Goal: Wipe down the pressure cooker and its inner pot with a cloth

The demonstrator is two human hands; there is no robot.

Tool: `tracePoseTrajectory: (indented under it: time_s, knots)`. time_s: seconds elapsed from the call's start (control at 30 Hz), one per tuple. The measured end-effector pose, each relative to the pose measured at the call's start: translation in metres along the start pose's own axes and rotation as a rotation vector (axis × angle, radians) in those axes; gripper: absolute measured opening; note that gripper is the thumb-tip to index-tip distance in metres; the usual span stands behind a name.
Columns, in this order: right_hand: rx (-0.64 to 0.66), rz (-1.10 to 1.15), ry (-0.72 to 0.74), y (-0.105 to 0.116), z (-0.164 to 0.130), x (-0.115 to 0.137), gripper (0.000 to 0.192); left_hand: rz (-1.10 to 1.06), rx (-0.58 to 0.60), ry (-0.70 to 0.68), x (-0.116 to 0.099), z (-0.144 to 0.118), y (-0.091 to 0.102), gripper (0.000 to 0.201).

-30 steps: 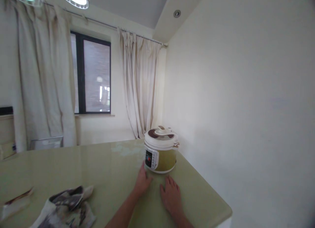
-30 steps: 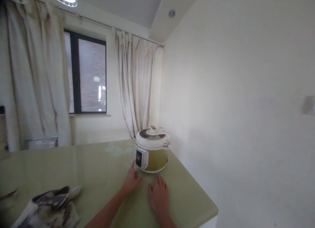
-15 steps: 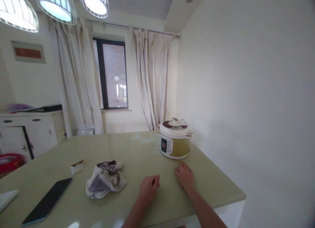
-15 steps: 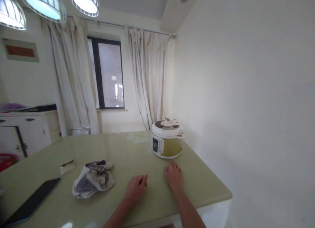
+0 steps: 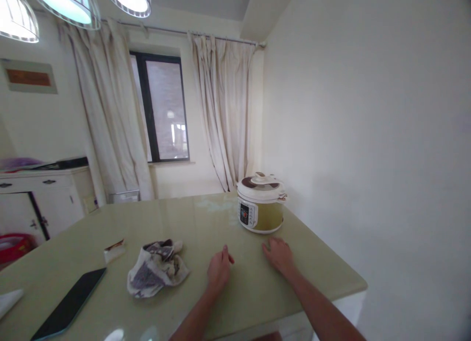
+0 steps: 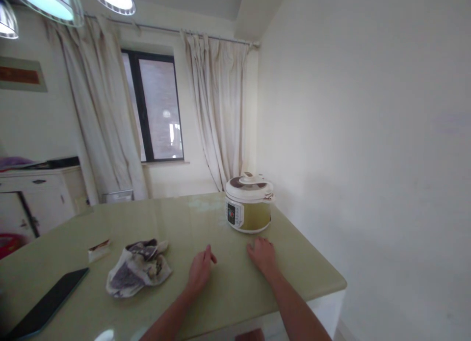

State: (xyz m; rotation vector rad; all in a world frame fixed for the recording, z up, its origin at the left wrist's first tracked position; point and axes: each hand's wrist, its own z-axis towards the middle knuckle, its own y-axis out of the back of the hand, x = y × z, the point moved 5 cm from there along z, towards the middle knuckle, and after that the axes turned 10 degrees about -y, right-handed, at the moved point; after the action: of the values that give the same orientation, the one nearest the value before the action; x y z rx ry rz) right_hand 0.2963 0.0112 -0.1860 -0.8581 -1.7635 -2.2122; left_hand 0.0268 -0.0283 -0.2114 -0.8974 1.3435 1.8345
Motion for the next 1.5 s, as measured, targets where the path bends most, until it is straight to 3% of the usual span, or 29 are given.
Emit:
tracePoseTrajectory:
  time_s: [0.1, 0.17, 0.23, 0.37, 0.5, 0.63, 0.77, 0.87, 1.03, 1.27, 1.4, 1.5]
  knots:
    - [0.003, 0.381, -0.179, 0.026, 0.036, -0.025, 0.04, -0.205, 0.021, 0.025, -0.009, 0.03, -0.011, 0.048]
    - [-0.058, 0.487, -0.236, 0.045, 0.062, -0.034, 0.054, -0.311, 0.057, 0.047, -0.02, 0.058, -0.021, 0.045]
    - [-0.108, 0.603, -0.257, 0.062, 0.084, -0.036, 0.071, -0.368, 0.068, 0.045, -0.033, 0.088, -0.029, 0.048]
    - [-0.128, 1.05, -0.285, 0.085, 0.111, -0.022, 0.088, -0.461, 0.016, 0.002, -0.063, 0.142, -0.04, 0.056]
    - [-0.026, 1.085, -0.271, 0.095, 0.122, 0.002, 0.089, -0.499, -0.031, -0.1, -0.083, 0.17, -0.047, 0.058]
    - [-0.036, 1.1, -0.246, 0.097, 0.128, 0.016, 0.081, -0.499, -0.071, -0.182, -0.088, 0.172, -0.045, 0.057]
    - [-0.004, 1.101, -0.247, 0.094, 0.131, 0.022, 0.076, -0.494, -0.158, -0.207, -0.083, 0.158, -0.037, 0.066]
    - [0.071, 1.103, -0.259, 0.091, 0.127, 0.029, 0.069, -0.489, -0.25, -0.219, -0.075, 0.133, -0.031, 0.072]
    - [0.195, 1.084, -0.216, 0.082, 0.098, 0.055, 0.063, -0.389, -0.55, -0.235, -0.053, 0.061, -0.009, 0.06]
    - [0.411, 1.089, -0.059, 0.058, 0.027, 0.111, 0.061, -0.061, -0.846, -0.255, -0.037, -0.037, 0.05, 0.053]
    - [0.442, 1.073, -0.013, 0.049, 0.009, 0.133, 0.064, 0.103, -0.846, -0.322, -0.029, -0.076, 0.07, 0.055]
    - [0.424, 1.108, 0.006, 0.04, 0.006, 0.133, 0.07, 0.193, -0.687, -0.467, -0.02, -0.086, 0.09, 0.052]
